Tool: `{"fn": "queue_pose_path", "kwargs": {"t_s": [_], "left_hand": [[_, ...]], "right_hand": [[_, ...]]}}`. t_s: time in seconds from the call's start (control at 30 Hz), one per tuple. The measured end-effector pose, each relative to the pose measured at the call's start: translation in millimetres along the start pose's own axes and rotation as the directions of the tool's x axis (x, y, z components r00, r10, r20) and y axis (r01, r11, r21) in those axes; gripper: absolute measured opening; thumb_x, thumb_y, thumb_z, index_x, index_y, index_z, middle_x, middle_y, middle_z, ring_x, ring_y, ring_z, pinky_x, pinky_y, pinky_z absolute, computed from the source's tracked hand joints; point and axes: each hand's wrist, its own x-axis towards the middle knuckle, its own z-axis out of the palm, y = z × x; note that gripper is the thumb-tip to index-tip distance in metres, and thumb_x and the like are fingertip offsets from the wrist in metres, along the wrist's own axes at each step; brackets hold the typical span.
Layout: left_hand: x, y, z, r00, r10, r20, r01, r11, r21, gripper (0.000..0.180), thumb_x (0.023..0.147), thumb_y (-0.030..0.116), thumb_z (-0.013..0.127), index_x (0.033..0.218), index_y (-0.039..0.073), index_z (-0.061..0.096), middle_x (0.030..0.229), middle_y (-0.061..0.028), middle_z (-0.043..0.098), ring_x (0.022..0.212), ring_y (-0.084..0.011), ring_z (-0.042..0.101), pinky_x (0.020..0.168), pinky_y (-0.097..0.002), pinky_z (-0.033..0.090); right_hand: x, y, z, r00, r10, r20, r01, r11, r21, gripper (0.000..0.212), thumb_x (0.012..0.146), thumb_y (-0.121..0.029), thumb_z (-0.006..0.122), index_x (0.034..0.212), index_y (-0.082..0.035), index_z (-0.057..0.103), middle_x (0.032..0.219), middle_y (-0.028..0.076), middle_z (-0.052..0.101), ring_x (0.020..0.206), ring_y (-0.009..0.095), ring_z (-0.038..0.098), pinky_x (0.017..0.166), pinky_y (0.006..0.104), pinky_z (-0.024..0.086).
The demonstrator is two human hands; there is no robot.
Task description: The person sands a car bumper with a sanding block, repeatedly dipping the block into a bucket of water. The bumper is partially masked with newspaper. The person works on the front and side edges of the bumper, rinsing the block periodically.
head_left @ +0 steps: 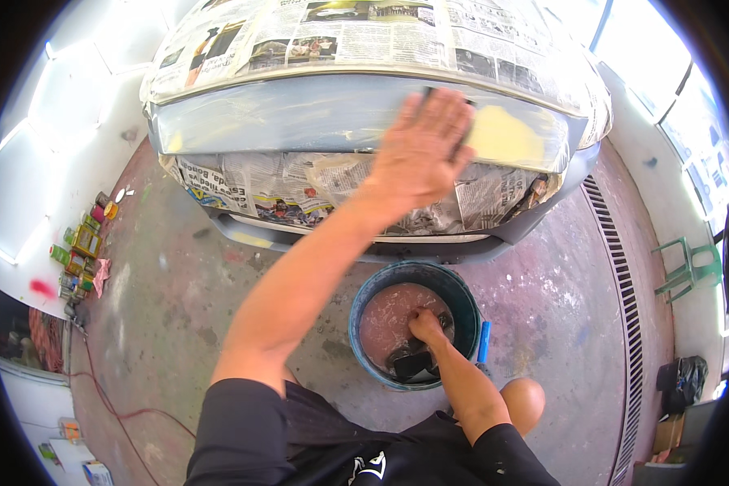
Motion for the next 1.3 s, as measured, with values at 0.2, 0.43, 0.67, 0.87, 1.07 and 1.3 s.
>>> {"fn": "queue_pose_path", "kwargs": {"t_s": [0.2, 0.43, 0.67, 0.87, 1.07, 1.3], "left_hand": [[-71.2, -114.2, -22.3, 0.906, -0.384, -0.180, 0.407, 0.906, 0.114, 0.070, 0.119, 0.047, 0.031, 0.177, 0.010, 0.018, 0.185, -0.0119, 0.015, 0.172, -0.0284, 0.011, 0.139, -0.0509, 0.007], [-6.5, -19.7, -5.2, 0.994, -0.102, -0.034, 0.106, 0.987, 0.119, 0.066, 0.118, 0.044, 0.031, 0.177, 0.014, 0.023, 0.185, -0.0059, 0.020, 0.171, -0.0263, 0.016, 0.139, -0.0528, 0.009], [-47.6, -94.6, -14.6, 0.954, -0.133, -0.268, 0.164, 0.982, 0.094, 0.067, 0.117, 0.040, 0.036, 0.175, 0.009, 0.027, 0.183, -0.0119, 0.024, 0.171, -0.0267, 0.017, 0.139, -0.0500, 0.006], [9.1, -2.8, -2.6, 0.995, -0.097, -0.003, 0.097, 0.991, 0.089, 0.067, 0.117, 0.041, 0.037, 0.175, 0.009, 0.029, 0.183, -0.0126, 0.024, 0.171, -0.0272, 0.019, 0.139, -0.0505, 0.005], [-33.0, -66.1, -0.1, 0.949, -0.256, -0.183, 0.268, 0.963, 0.042, 0.068, 0.117, 0.042, 0.036, 0.176, 0.009, 0.025, 0.184, -0.0128, 0.020, 0.172, -0.0273, 0.013, 0.139, -0.0523, 0.007], [-8.6, -20.9, 1.7, 0.976, -0.118, -0.184, 0.109, 0.992, -0.057, 0.067, 0.115, 0.038, 0.040, 0.175, 0.011, 0.029, 0.183, -0.0127, 0.026, 0.169, -0.0285, 0.023, 0.139, -0.0544, 0.009]], "right_hand": [[-5.2, 0.1, -8.1, 1.000, 0.014, -0.018, -0.014, 0.999, 0.039, 0.035, 0.101, -0.023, 0.058, 0.119, -0.003, 0.079, 0.122, 0.031, 0.075, 0.120, 0.048, 0.071, 0.103, 0.0504, 0.056], [8.0, 5.9, 7.4, 0.995, 0.075, 0.069, -0.078, 0.996, 0.045, 0.040, 0.102, -0.027, 0.058, 0.126, -0.001, 0.077, 0.128, 0.032, 0.073, 0.127, 0.047, 0.068, 0.109, 0.0502, 0.053], [10.8, 20.0, 17.1, 0.993, 0.093, 0.068, -0.096, 0.995, 0.041, 0.039, 0.101, -0.025, 0.058, 0.123, 0.000, 0.078, 0.127, 0.031, 0.074, 0.125, 0.046, 0.071, 0.107, 0.0492, 0.055], [3.6, -11.1, 10.5, 0.995, 0.043, 0.095, -0.047, 0.998, 0.046, 0.042, 0.104, -0.029, 0.054, 0.123, 0.000, 0.078, 0.131, 0.032, 0.072, 0.129, 0.050, 0.067, 0.111, 0.0520, 0.052], [-0.8, 10.2, -0.1, 0.997, 0.043, 0.070, -0.048, 0.997, 0.063, 0.043, 0.103, -0.028, 0.054, 0.124, 0.002, 0.076, 0.129, 0.033, 0.072, 0.128, 0.050, 0.067, 0.111, 0.0520, 0.052], [-0.9, -14.0, -5.0, 0.993, 0.084, 0.085, -0.083, 0.996, -0.023, 0.044, 0.104, -0.031, 0.055, 0.127, 0.000, 0.076, 0.128, 0.033, 0.073, 0.125, 0.051, 0.069, 0.110, 0.0527, 0.053]]}}
